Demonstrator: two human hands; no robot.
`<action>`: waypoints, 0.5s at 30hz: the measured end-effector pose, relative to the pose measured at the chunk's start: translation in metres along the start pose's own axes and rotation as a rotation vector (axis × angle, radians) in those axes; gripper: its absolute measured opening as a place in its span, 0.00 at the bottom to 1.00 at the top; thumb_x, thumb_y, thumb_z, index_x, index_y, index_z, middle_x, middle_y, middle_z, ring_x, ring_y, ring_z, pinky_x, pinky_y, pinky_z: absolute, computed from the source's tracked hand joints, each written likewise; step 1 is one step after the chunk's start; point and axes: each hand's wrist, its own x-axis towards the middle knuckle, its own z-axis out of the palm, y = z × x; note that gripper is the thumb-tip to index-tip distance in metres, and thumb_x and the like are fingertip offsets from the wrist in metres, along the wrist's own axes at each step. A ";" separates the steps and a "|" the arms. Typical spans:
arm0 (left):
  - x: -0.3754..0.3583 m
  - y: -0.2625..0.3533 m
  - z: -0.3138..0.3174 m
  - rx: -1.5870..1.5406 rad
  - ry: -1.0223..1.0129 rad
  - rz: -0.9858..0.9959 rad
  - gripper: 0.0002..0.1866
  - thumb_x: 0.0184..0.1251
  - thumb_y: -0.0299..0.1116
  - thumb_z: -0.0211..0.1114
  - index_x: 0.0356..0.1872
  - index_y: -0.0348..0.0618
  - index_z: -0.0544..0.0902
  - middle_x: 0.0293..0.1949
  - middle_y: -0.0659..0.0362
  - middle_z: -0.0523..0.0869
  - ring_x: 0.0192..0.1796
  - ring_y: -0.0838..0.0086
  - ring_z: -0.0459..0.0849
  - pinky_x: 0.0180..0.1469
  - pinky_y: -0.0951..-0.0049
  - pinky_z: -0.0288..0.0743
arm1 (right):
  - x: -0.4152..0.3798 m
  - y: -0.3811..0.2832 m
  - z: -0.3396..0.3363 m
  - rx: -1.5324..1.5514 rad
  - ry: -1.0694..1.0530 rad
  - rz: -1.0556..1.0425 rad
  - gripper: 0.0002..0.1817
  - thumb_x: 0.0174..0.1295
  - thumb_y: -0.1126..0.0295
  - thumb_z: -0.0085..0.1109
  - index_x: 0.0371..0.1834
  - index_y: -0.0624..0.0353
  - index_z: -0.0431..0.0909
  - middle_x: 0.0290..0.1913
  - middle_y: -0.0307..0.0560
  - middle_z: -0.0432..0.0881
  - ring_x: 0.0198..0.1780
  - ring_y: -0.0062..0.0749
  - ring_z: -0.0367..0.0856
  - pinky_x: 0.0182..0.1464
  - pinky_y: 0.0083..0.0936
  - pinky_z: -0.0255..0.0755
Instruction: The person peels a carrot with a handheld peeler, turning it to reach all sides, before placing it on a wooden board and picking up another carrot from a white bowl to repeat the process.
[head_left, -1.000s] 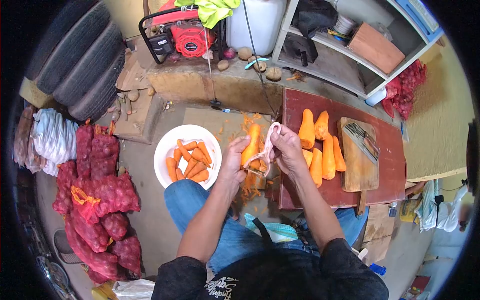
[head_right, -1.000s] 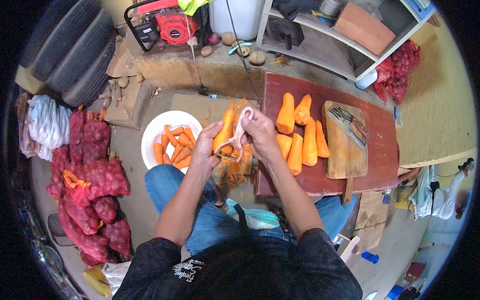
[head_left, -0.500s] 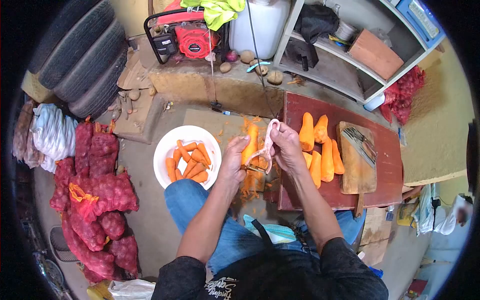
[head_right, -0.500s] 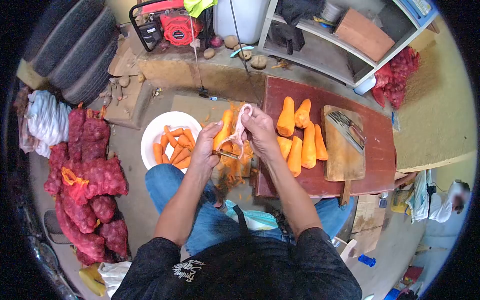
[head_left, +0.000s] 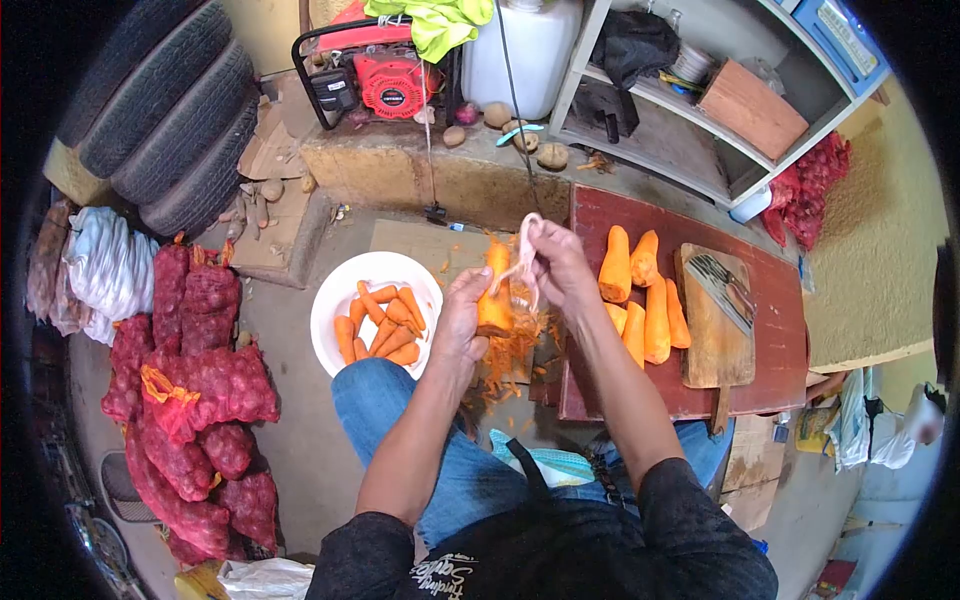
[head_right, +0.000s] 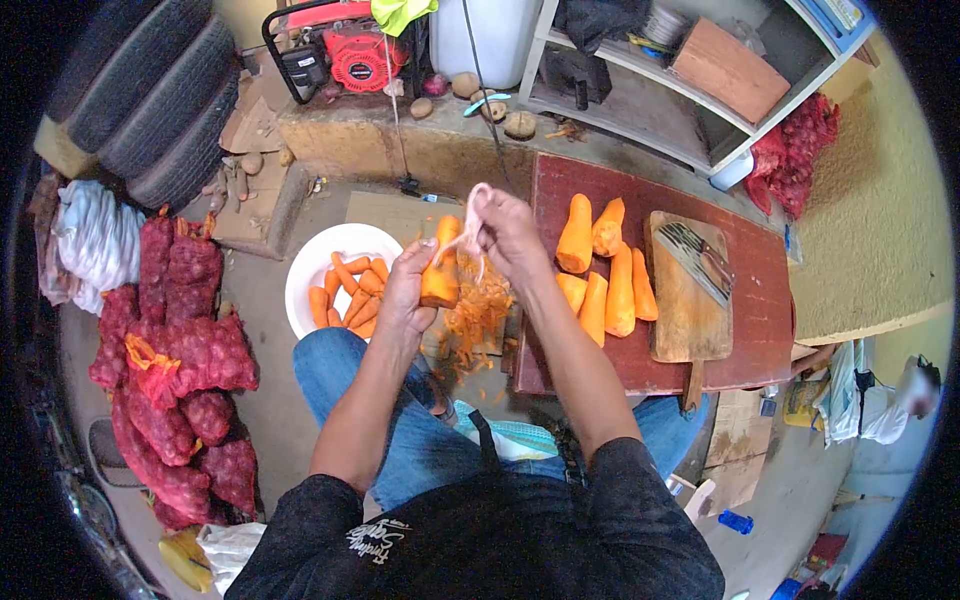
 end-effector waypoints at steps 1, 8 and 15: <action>-0.004 0.000 0.002 0.016 -0.003 -0.006 0.08 0.76 0.35 0.61 0.41 0.41 0.77 0.36 0.56 0.84 0.34 0.71 0.86 0.38 0.68 0.86 | 0.010 -0.001 -0.014 0.002 0.021 -0.018 0.09 0.72 0.66 0.60 0.40 0.61 0.78 0.28 0.41 0.83 0.23 0.23 0.80 0.25 0.18 0.75; -0.001 -0.008 -0.005 -0.025 -0.053 -0.078 0.12 0.76 0.38 0.60 0.48 0.40 0.78 0.35 0.56 0.84 0.31 0.67 0.87 0.30 0.63 0.86 | 0.043 -0.026 -0.079 -0.127 0.237 -0.285 0.07 0.75 0.68 0.54 0.39 0.60 0.74 0.28 0.43 0.81 0.25 0.26 0.80 0.25 0.22 0.74; 0.012 -0.013 -0.006 -0.105 0.052 -0.051 0.15 0.74 0.41 0.62 0.52 0.40 0.80 0.35 0.57 0.85 0.31 0.67 0.86 0.31 0.59 0.86 | -0.053 -0.010 -0.026 -0.003 -0.052 -0.046 0.12 0.71 0.61 0.62 0.47 0.57 0.74 0.37 0.42 0.84 0.34 0.26 0.85 0.37 0.26 0.85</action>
